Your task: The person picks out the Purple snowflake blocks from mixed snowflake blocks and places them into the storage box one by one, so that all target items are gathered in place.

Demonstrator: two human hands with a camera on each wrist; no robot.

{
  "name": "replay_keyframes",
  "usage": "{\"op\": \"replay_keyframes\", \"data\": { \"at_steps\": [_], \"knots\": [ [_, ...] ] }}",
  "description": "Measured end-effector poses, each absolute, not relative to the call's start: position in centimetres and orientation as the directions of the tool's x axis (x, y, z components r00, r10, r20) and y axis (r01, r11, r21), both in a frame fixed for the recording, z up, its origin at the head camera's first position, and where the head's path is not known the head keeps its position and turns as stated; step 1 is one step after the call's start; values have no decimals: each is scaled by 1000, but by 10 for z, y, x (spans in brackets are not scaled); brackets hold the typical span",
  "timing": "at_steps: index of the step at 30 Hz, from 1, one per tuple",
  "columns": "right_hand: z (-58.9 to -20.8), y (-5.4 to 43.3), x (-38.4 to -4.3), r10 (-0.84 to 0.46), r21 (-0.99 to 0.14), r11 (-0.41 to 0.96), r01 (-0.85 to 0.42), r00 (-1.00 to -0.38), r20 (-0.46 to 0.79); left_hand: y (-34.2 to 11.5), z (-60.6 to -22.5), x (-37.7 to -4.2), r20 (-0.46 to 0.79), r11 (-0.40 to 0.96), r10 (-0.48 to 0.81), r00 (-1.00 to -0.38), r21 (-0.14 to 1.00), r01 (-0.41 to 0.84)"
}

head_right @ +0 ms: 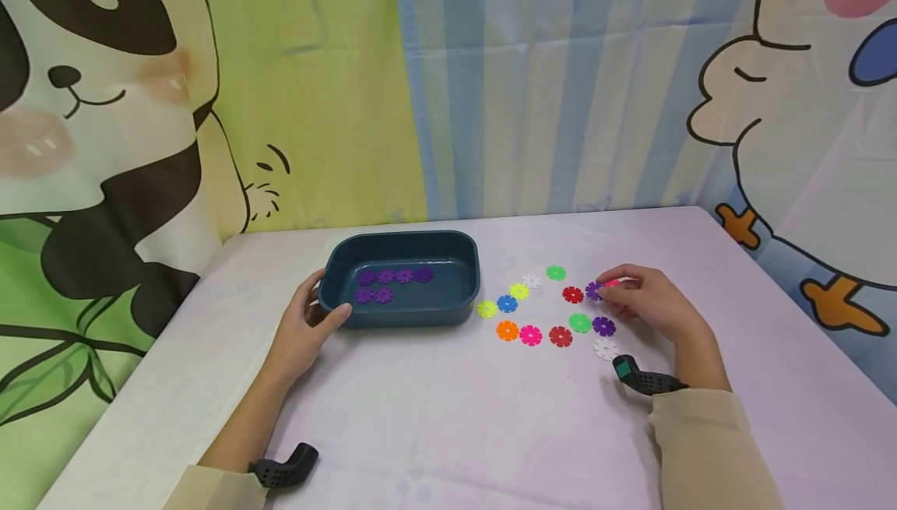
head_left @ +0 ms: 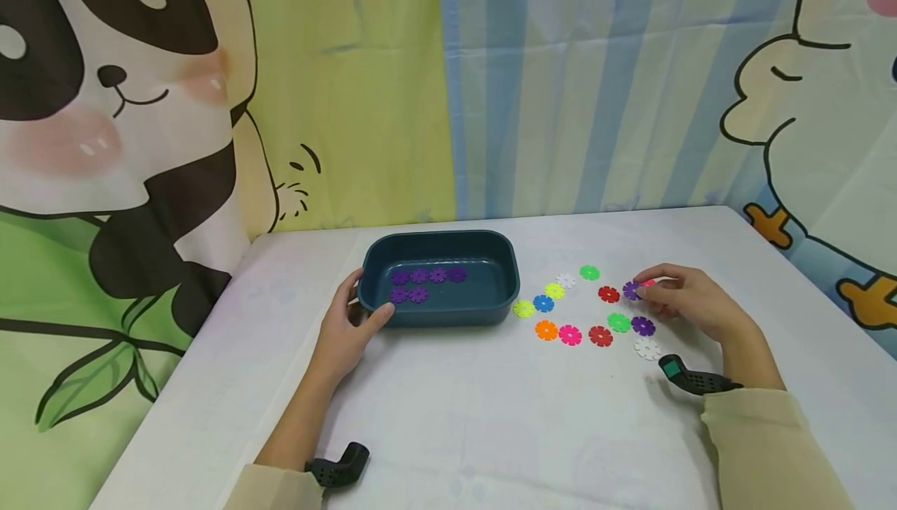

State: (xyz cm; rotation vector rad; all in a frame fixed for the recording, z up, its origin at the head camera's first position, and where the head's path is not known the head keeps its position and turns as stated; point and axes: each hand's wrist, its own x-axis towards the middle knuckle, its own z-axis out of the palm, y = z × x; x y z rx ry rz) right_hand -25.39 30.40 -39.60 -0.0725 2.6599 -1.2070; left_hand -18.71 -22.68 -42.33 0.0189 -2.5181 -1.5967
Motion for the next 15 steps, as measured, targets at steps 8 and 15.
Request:
{"op": "replay_keyframes", "data": {
  "at_steps": [8,15],
  "knots": [
    [-394,305,-254,-89,-776,628,62,-984,-151,-226,-422,-186,120,427,-94,-988,901,69],
    [-390,305,-255,-69,-875,482,41,-994,-85,-227,-424,-187,133,431,-99,-986,899,78]
  ]
}}
